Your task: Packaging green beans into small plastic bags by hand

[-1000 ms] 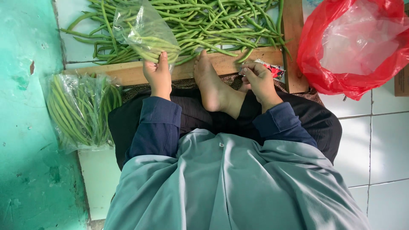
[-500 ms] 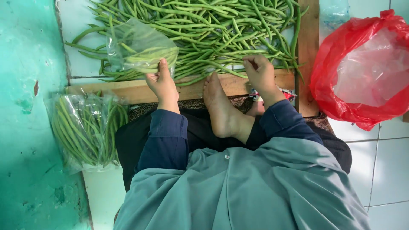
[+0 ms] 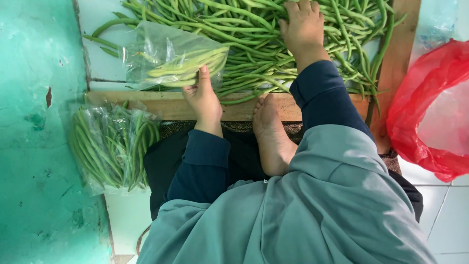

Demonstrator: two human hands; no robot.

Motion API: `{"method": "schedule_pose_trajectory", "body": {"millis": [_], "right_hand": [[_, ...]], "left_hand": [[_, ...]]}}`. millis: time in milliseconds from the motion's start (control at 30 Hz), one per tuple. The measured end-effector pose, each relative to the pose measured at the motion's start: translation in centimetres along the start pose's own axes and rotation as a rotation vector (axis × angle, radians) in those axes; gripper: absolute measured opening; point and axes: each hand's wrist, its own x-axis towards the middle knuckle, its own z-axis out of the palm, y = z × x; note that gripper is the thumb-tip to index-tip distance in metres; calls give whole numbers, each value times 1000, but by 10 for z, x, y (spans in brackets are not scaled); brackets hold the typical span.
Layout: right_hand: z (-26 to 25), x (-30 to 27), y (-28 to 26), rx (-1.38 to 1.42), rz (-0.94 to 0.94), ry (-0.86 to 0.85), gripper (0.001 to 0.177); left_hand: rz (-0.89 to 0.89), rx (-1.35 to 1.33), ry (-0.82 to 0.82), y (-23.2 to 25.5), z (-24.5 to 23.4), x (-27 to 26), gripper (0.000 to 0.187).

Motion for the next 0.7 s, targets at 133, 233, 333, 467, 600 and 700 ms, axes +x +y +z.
{"method": "schedule_pose_trajectory", "body": {"millis": [133,233,333,467,600,700], "right_hand": [[15,-15,4,-27,-30,166,22],[0,-20,7,-90,-14,113,17],[-20,-29,15,-67,-88,238,15],[-62,-64,1,287,43,342,9],[-114,-127,-30,833,480,410,3],[-139,-187,-54,1229,807,467,10]], "left_hand": [[-12,-125,-24,-4,-1,-1,56],[-55,-77,-27,-1,3,-3,61],[-85,-43,-19,1,4,-3,60],[-98,-120,-140,7,9,-10,53],[-113,-157,-273,-5,19,-11,40],[225,-100,-491,-53,5,-4,27]]}}
